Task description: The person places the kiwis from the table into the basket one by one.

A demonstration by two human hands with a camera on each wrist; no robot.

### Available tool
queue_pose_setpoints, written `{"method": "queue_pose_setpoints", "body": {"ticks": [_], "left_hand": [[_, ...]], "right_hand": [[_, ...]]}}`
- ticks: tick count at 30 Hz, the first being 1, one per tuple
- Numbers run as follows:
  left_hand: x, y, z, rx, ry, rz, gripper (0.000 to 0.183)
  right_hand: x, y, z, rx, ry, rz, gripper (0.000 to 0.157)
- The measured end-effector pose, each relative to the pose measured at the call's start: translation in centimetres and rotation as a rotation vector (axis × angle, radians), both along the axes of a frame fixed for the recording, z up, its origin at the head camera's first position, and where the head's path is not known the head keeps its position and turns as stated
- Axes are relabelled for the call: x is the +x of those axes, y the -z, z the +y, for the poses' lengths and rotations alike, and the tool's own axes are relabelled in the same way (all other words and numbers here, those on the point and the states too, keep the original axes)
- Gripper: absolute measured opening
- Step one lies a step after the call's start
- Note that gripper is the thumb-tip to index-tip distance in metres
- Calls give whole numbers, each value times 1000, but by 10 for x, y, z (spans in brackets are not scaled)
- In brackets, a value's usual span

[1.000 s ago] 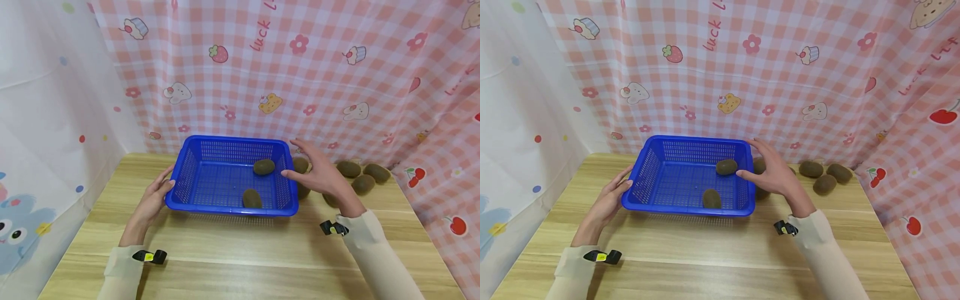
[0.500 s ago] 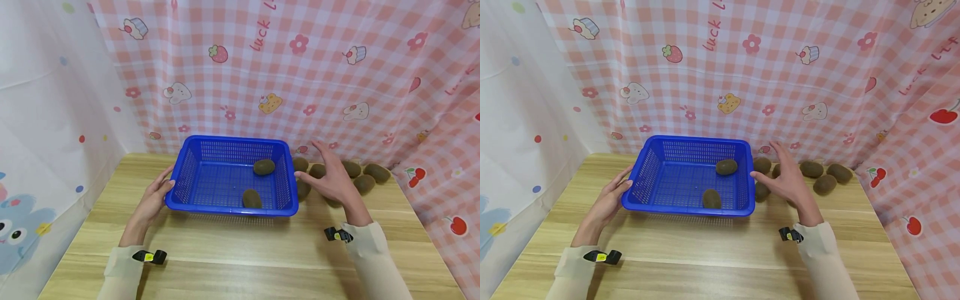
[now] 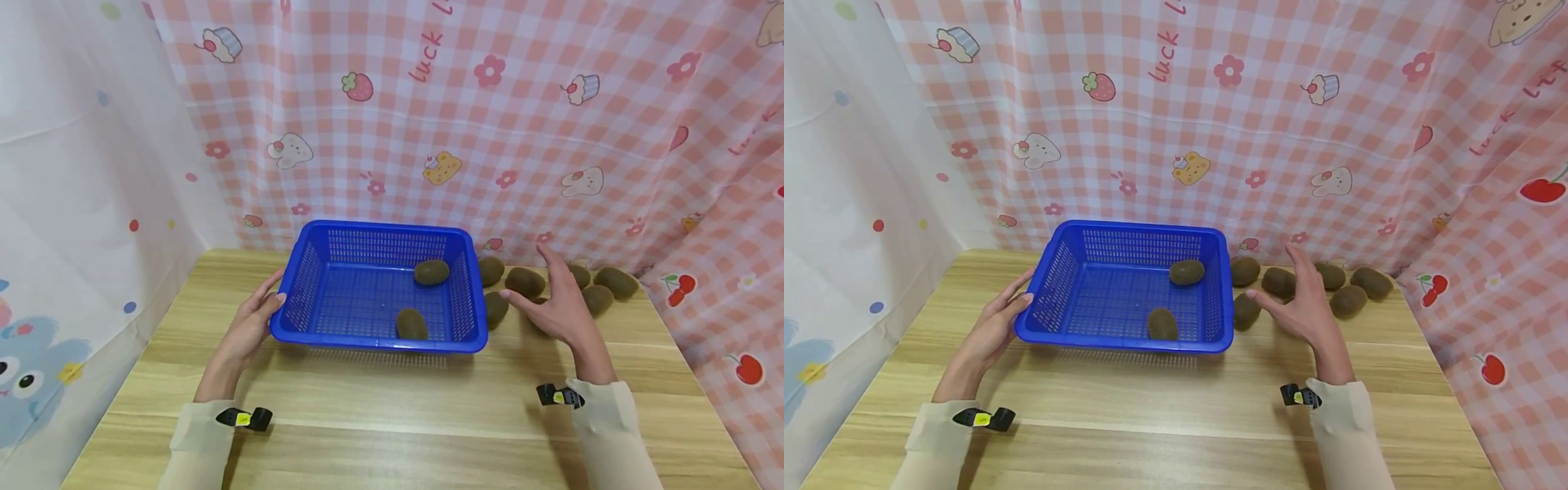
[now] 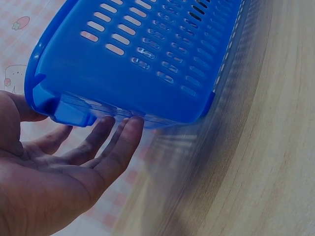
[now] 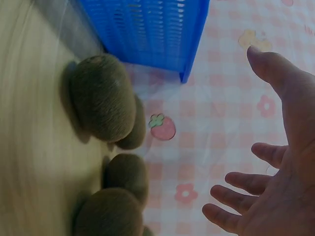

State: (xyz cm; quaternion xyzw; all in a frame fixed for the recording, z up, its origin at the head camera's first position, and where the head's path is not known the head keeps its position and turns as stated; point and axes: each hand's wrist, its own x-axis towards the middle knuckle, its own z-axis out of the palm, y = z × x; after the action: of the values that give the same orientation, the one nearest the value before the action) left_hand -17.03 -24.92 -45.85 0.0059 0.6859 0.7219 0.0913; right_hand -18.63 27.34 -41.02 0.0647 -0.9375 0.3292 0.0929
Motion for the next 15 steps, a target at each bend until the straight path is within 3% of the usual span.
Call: {"method": "queue_pose_setpoints", "body": {"ticks": [15], "left_hand": [[1,0,-1,-22,2,4,61]], "right_hand": [[13,26,27,-39,80,-132,110]]}}
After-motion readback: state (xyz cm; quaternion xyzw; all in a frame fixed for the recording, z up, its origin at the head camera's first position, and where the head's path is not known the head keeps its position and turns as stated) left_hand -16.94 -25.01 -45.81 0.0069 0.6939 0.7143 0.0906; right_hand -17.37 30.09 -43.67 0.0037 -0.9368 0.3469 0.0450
